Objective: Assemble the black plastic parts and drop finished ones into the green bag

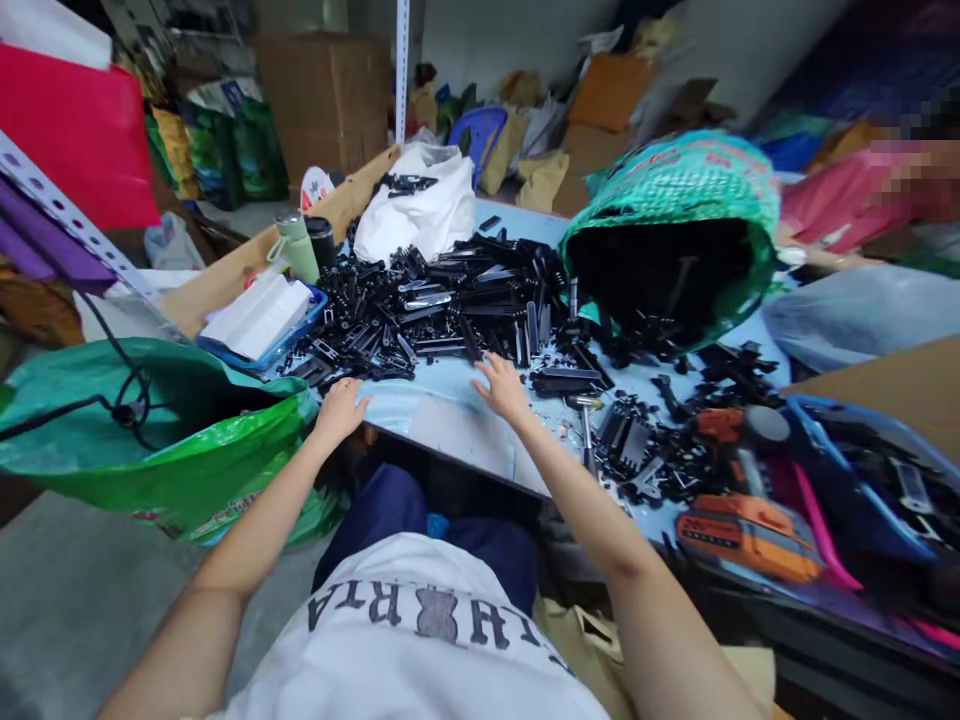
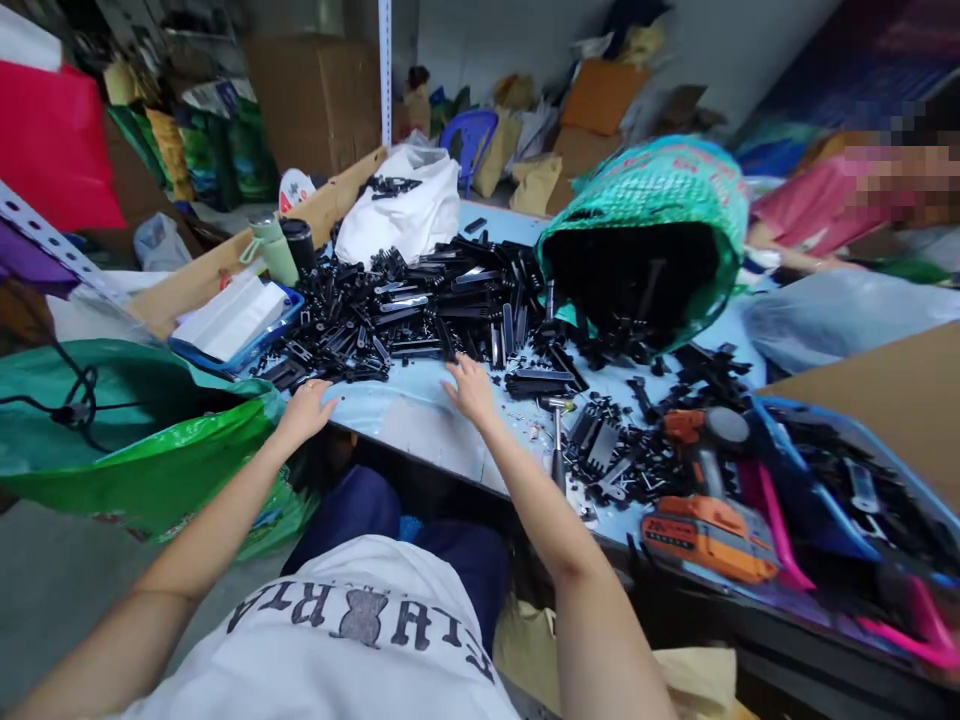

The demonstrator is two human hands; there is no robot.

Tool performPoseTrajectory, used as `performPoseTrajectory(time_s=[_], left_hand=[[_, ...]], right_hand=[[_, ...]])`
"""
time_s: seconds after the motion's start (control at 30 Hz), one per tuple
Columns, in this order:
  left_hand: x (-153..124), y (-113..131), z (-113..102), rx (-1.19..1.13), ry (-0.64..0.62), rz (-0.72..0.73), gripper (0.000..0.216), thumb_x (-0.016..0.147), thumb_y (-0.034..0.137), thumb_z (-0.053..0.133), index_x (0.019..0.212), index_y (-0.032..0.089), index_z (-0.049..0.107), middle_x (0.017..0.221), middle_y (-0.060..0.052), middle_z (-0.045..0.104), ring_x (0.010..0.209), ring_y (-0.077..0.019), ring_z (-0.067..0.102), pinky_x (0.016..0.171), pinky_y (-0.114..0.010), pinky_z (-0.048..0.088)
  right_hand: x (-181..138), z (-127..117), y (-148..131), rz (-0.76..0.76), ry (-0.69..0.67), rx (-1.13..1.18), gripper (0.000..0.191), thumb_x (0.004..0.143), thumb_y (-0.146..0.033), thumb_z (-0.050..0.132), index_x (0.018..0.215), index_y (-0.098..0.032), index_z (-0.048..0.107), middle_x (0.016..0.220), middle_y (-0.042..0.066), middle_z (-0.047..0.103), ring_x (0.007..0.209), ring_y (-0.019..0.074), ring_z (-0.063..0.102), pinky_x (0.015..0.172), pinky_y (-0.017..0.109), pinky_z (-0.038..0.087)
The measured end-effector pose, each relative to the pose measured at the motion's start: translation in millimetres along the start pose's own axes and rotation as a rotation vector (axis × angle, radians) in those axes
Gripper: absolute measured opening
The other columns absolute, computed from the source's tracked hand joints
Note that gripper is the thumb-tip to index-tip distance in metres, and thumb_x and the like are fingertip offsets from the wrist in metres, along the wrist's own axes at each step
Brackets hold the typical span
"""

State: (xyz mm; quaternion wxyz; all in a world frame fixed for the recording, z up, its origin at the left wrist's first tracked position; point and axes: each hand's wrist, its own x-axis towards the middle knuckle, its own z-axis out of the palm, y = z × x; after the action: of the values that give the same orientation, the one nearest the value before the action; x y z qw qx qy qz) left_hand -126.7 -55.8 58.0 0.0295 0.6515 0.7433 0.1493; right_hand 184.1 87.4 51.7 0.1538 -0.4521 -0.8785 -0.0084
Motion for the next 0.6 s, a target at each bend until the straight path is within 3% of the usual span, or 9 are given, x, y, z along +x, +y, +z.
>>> performPoseTrajectory(time_s=[0.17,0.3,0.47,0.6], left_hand=[[19.3,1.4,11.2,0.048,0.032,-0.155,0.037,0.084,0.017,0.040,0.118,0.008,0.053,0.119,-0.019,0.051,0.112,-0.0293,0.045,0.093,-0.039,0.039],[34.6,3.8,15.7,-0.002,0.034,-0.236,0.034,0.080,0.007,0.037,0.103,0.005,0.060,0.114,-0.023,0.052,0.110,-0.0332,0.044,0.090,-0.047,0.037],[34.9,2.8,12.8,-0.135,0.057,-0.262,0.022,0.077,0.008,0.044,0.084,0.007,0.065,0.117,-0.022,0.050,0.116,-0.0333,0.038,0.095,-0.047,0.032],[24.3,10.7,16.6,-0.297,0.101,-0.270,0.013,0.077,0.017,0.052,0.082,0.012,0.063,0.113,-0.018,0.052,0.117,-0.0322,0.039,0.097,-0.045,0.031]], right_hand=[[-99.1,19.0,-24.6,0.061,-0.027,0.078,0.039,0.089,-0.041,0.042,0.116,-0.018,0.058,0.133,0.012,0.046,0.120,0.0262,0.042,0.099,0.042,0.036],[-147.6,29.1,-26.5,0.197,0.058,0.015,0.038,0.088,-0.042,0.042,0.112,-0.018,0.060,0.129,0.013,0.049,0.118,0.0273,0.043,0.098,0.043,0.036],[-165.0,40.9,-27.0,0.247,0.242,0.021,0.038,0.090,-0.037,0.038,0.112,-0.016,0.060,0.122,0.012,0.055,0.114,0.0250,0.047,0.094,0.041,0.039],[-162.1,45.0,-30.8,0.246,0.288,0.043,0.035,0.089,-0.034,0.038,0.109,-0.015,0.061,0.117,0.012,0.058,0.112,0.0248,0.048,0.094,0.040,0.039]])
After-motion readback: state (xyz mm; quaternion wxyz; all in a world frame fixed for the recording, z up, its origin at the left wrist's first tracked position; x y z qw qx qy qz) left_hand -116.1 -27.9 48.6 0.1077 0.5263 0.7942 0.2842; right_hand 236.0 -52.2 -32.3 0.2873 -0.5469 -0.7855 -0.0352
